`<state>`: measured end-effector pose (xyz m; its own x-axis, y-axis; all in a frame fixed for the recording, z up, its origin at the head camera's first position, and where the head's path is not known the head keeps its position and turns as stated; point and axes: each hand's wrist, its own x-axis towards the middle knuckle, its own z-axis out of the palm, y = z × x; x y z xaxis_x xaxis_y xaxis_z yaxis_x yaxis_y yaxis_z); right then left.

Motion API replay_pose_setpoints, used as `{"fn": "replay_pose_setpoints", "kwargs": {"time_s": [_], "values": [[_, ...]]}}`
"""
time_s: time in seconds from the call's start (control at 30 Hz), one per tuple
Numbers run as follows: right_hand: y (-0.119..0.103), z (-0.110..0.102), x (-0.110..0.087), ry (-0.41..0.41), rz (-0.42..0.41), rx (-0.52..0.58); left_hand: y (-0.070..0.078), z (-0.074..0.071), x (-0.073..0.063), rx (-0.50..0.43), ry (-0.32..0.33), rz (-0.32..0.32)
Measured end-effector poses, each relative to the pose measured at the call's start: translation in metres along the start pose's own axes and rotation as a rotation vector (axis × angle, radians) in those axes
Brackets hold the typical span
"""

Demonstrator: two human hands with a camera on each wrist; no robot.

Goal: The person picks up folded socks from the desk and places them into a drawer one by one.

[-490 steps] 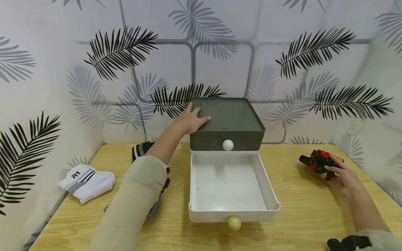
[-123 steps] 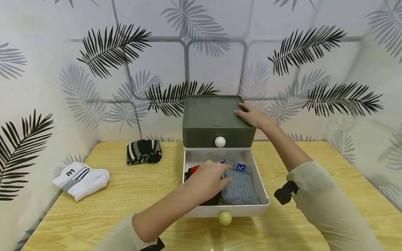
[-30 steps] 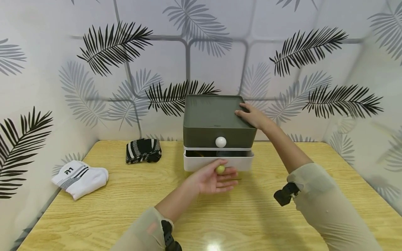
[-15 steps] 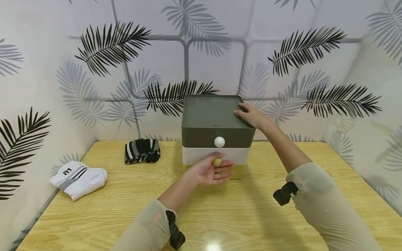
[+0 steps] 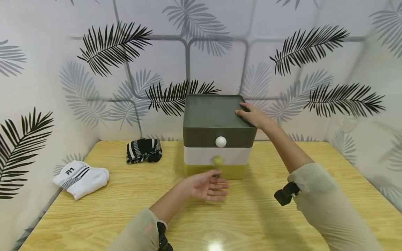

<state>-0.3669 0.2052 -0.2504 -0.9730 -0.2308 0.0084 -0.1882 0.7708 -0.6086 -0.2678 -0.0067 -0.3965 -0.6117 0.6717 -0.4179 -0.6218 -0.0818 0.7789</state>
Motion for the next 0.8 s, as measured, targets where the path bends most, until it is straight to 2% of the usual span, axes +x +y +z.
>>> {"fn": "replay_pose_setpoints", "kwargs": {"time_s": [0.1, 0.2, 0.33, 0.4, 0.53, 0.8], "values": [[0.0, 0.0, 0.0, -0.005, -0.011, 0.008, -0.004, 0.0, 0.002, -0.103, 0.018, -0.031], [-0.001, 0.0, 0.0, -0.005, -0.008, 0.011, -0.007, 0.001, 0.006, -0.229, 0.028, -0.027], [-0.001, 0.001, -0.001, -0.003, -0.002, 0.016, -0.007, 0.001, 0.016, -0.411, 0.086, 0.013], [-0.001, 0.0, -0.001, -0.002, -0.001, 0.017, -0.006, -0.001, 0.02, -0.472, 0.123, 0.037], [-0.002, 0.0, -0.001, -0.003, -0.001, 0.015, -0.006, -0.004, 0.026, -0.513, 0.152, 0.054], [-0.002, -0.001, 0.0, 0.005, -0.005, 0.014, -0.005, -0.004, 0.026, -0.486, 0.115, 0.034]]}}
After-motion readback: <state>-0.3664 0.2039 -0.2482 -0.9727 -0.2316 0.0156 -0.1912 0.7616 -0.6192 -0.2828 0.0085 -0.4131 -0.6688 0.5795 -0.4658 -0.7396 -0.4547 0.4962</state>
